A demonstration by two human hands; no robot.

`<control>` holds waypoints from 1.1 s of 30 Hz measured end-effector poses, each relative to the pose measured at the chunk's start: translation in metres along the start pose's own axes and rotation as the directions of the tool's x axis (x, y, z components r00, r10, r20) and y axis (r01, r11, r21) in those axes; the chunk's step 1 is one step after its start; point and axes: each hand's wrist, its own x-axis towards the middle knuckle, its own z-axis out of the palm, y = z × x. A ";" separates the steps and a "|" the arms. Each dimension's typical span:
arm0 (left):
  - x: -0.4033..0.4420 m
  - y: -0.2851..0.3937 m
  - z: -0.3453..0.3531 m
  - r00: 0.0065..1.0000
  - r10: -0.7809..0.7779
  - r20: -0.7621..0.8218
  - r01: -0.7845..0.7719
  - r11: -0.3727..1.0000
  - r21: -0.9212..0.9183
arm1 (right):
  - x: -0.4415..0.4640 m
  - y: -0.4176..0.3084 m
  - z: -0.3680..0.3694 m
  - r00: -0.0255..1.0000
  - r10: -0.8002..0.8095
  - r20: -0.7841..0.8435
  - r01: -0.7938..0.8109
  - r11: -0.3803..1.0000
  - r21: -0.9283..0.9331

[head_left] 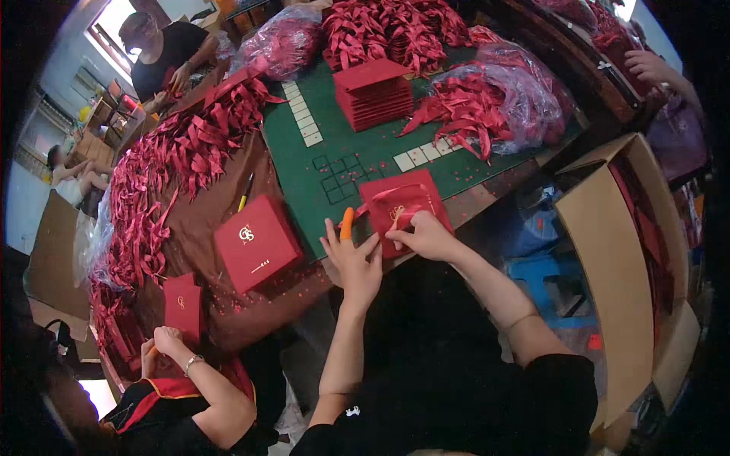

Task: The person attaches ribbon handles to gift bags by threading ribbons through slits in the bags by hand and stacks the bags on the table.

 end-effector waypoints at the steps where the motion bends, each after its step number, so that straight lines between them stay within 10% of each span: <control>1: 0.000 0.001 0.000 1.000 0.000 0.000 0.000 1.000 -0.001 | 0.002 0.001 0.000 1.000 0.000 -0.001 0.000 1.000 -0.001; 23: 0.012 0.037 -0.021 0.937 0.348 -0.014 -0.340 0.923 0.179 | 0.005 0.019 -0.016 0.972 -0.231 -0.048 0.235 0.967 0.096; 27: -0.009 0.026 -0.013 0.972 0.233 -0.035 -0.230 0.970 0.080 | 0.001 0.020 -0.021 0.992 -0.020 -0.126 0.044 0.980 0.195; 33: -0.025 0.019 -0.013 0.987 0.155 -0.039 -0.155 0.988 -0.012 | 0.003 0.030 -0.011 0.971 -0.198 -0.135 0.234 0.908 0.347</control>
